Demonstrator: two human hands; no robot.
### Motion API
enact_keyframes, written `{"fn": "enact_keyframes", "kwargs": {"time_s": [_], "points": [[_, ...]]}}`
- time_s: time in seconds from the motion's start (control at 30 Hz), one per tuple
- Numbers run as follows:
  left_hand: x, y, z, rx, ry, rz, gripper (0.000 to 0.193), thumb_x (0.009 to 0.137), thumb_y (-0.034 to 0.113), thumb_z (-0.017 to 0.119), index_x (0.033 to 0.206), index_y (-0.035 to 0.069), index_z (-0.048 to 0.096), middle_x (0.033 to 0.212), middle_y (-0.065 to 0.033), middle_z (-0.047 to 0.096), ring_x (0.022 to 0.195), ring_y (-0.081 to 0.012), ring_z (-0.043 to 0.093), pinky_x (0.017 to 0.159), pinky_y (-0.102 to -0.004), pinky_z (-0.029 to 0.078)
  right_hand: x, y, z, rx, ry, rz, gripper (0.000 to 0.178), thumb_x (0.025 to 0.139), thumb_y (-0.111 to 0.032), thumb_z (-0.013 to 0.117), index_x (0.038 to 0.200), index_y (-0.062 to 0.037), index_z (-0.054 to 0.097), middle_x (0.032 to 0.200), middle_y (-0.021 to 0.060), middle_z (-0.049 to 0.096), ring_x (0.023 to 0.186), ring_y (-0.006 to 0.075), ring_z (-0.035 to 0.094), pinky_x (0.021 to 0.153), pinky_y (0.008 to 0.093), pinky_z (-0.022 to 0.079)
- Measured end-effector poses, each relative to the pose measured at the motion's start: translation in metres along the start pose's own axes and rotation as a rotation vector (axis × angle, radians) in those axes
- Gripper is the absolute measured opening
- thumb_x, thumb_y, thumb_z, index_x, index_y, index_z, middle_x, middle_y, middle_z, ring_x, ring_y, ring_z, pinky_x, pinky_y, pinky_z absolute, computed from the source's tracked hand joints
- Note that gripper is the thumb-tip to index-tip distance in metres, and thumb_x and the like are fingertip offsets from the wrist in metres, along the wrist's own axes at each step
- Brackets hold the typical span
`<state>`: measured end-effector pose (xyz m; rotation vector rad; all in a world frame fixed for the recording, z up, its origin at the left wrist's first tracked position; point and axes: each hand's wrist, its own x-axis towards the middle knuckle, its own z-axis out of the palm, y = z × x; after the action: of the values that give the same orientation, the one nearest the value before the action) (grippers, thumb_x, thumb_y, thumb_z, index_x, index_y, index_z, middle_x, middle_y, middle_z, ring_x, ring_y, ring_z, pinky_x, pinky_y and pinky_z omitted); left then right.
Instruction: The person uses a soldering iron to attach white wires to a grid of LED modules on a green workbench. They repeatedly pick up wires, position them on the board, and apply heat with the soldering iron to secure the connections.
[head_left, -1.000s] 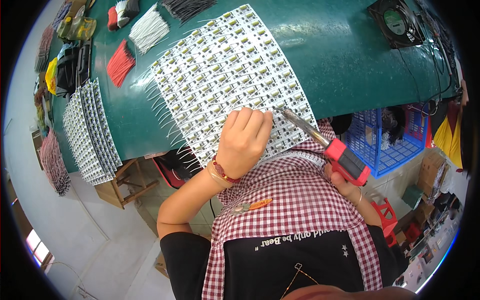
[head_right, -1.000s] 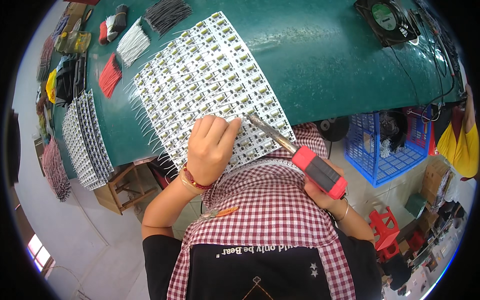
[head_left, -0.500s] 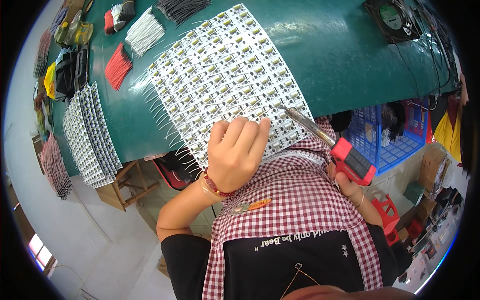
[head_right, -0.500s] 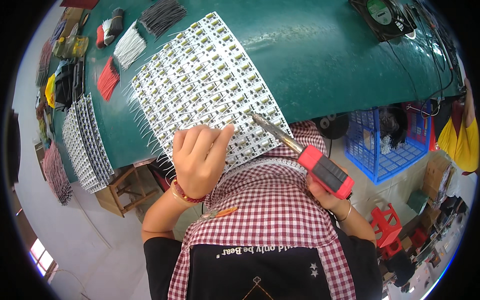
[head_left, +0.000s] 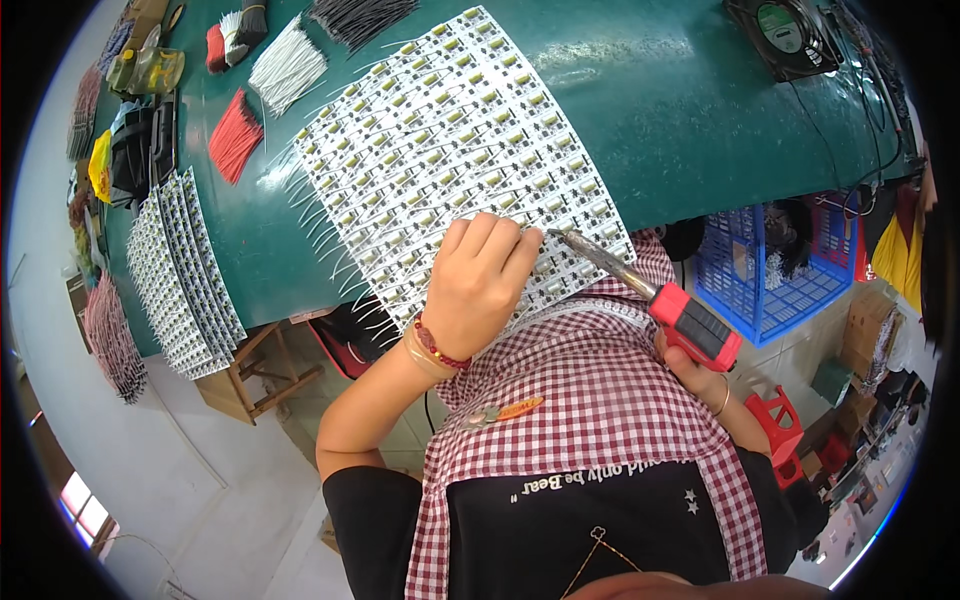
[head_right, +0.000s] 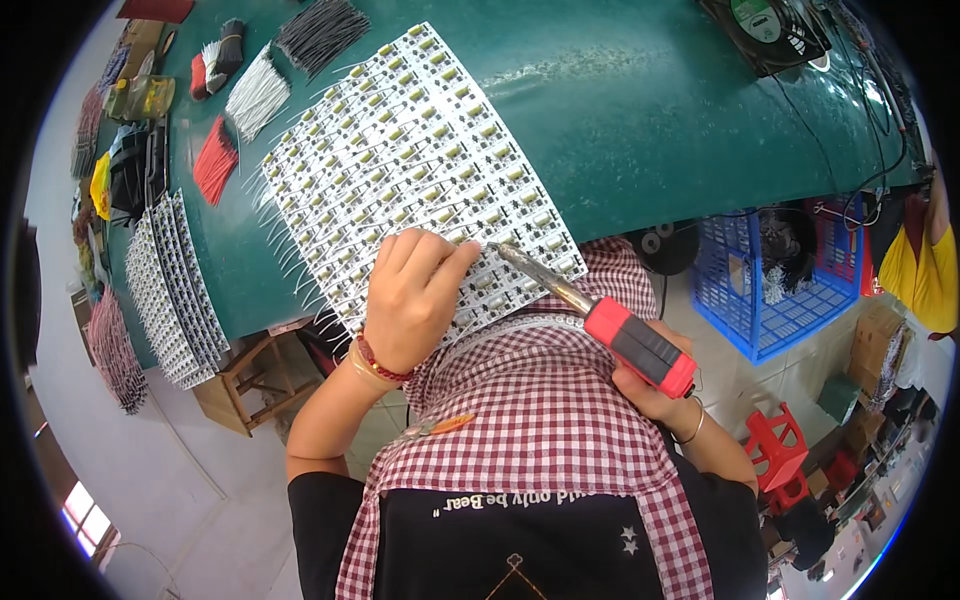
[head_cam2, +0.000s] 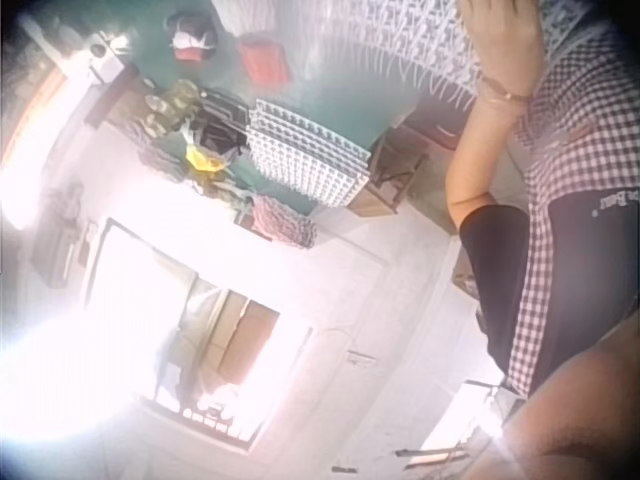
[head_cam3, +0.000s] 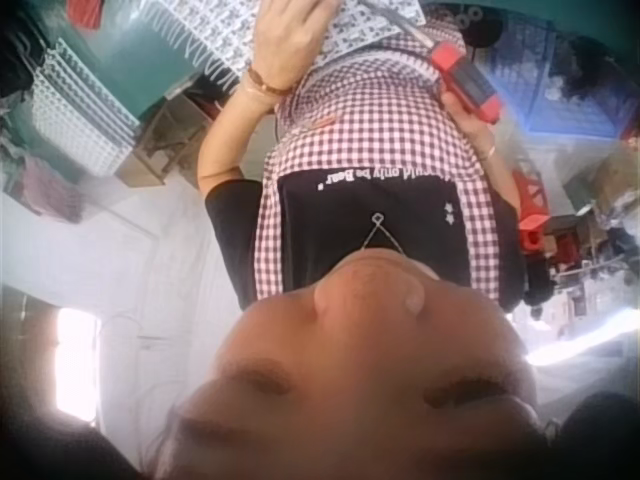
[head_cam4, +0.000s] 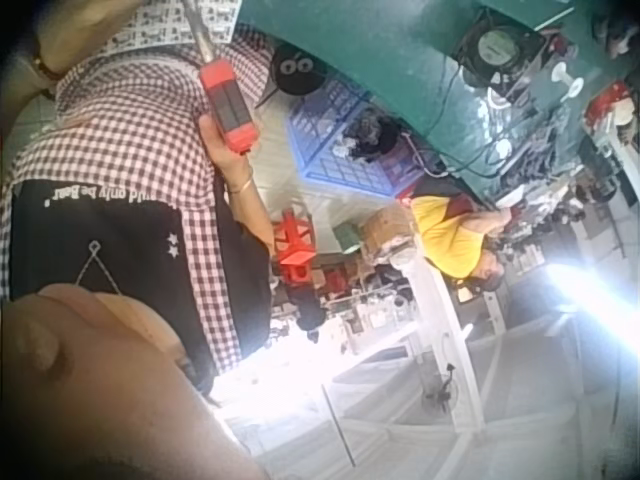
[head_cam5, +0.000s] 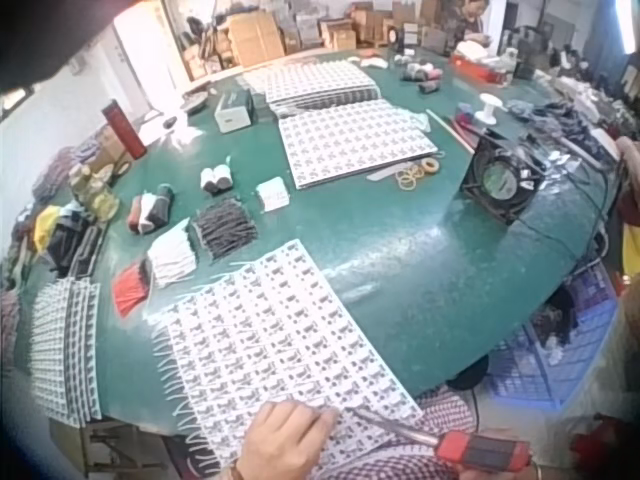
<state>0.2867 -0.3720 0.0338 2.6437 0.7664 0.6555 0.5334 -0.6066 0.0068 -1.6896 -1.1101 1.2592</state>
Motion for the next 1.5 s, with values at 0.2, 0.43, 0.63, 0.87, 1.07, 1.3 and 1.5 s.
{"fn": "enact_keyframes", "kwargs": {"time_s": [0.2, 0.43, 0.63, 0.87, 1.07, 1.3, 1.5], "points": [[0.001, 0.002, -0.001, 0.014, -0.01, -0.001, 0.028, 0.069, -0.002, 0.063, 0.097, 0.002, 0.069, 0.078, -0.005, 0.051, 0.076, -0.0218, 0.053, 0.067, -0.035, 0.041, -0.001, 0.0, -0.003, 0.024, -0.047, -0.026, 0.025, 0.082, -0.028, 0.071, 0.078, -0.0045, 0.063, 0.073, 0.0069, 0.061, 0.064, 0.024, 0.059, 0.057, 0.0344, 0.044], [0.005, 0.004, -0.008, 0.075, -0.053, 0.016, 0.026, 0.07, 0.001, 0.064, 0.096, 0.003, 0.068, 0.08, -0.0042, 0.053, 0.078, -0.0207, 0.055, 0.069, -0.0344, 0.041, -0.002, 0.004, -0.003, 0.103, 0.001, -0.046, 0.028, 0.083, -0.031, 0.071, 0.078, -0.0038, 0.063, 0.073, 0.007, 0.062, 0.064, 0.0243, 0.059, 0.058, 0.0341, 0.045], [0.006, 0.003, -0.008, 0.135, -0.063, 0.042, 0.025, 0.073, 0.004, 0.065, 0.098, 0.003, 0.068, 0.085, -0.0035, 0.057, 0.081, -0.0199, 0.057, 0.071, -0.0338, 0.042, -0.003, -0.005, -0.004, 0.055, -0.048, 0.059, 0.025, 0.081, -0.028, 0.071, 0.078, -0.004, 0.063, 0.073, 0.0075, 0.062, 0.064, 0.0248, 0.059, 0.057, 0.035, 0.045], [0.003, 0.002, -0.005, 0.098, -0.037, 0.043, 0.023, 0.075, 0.003, 0.065, 0.098, 0.002, 0.067, 0.084, -0.0039, 0.056, 0.081, -0.0202, 0.056, 0.071, -0.0342, 0.042, 0.005, -0.009, 0.004, -0.037, -0.001, -0.028, 0.021, 0.079, -0.024, 0.071, 0.079, -0.0038, 0.064, 0.075, 0.0086, 0.061, 0.063, 0.0253, 0.059, 0.057, 0.0351, 0.046], [0.003, 0.002, -0.005, 0.099, -0.033, 0.043, 0.023, 0.075, 0.003, 0.065, 0.098, 0.002, 0.068, 0.083, -0.004, 0.056, 0.081, -0.0205, 0.056, 0.072, -0.0345, 0.043, -0.008, 0.005, -0.001, 0.044, -0.046, 0.01, 0.02, 0.08, -0.021, 0.071, 0.082, -0.0019, 0.065, 0.078, 0.0104, 0.063, 0.065, 0.027, 0.061, 0.058, 0.0358, 0.047], [0.003, 0.004, -0.007, 0.149, -0.05, 0.044, 0.022, 0.074, 0.004, 0.066, 0.097, 0.003, 0.068, 0.084, -0.0038, 0.057, 0.083, -0.0203, 0.058, 0.073, -0.0346, 0.042, -0.011, 0.013, -0.001, 0.036, -0.016, 0.005, 0.021, 0.081, -0.021, 0.07, 0.084, -0.0005, 0.066, 0.079, 0.0114, 0.064, 0.066, 0.0278, 0.062, 0.06, 0.0367, 0.048], [0.0, 0.009, -0.012, 0.179, 0.124, 0.092, 0.024, 0.072, 0.005, 0.068, 0.096, 0.003, 0.07, 0.081, -0.0035, 0.056, 0.08, -0.0202, 0.058, 0.068, -0.0335, 0.041, -0.008, 0.002, 0.0, 0.081, -0.024, 0.027, 0.022, 0.081, -0.024, 0.071, 0.082, -0.0019, 0.065, 0.078, 0.0099, 0.063, 0.066, 0.0262, 0.061, 0.059, 0.0358, 0.047]]}}
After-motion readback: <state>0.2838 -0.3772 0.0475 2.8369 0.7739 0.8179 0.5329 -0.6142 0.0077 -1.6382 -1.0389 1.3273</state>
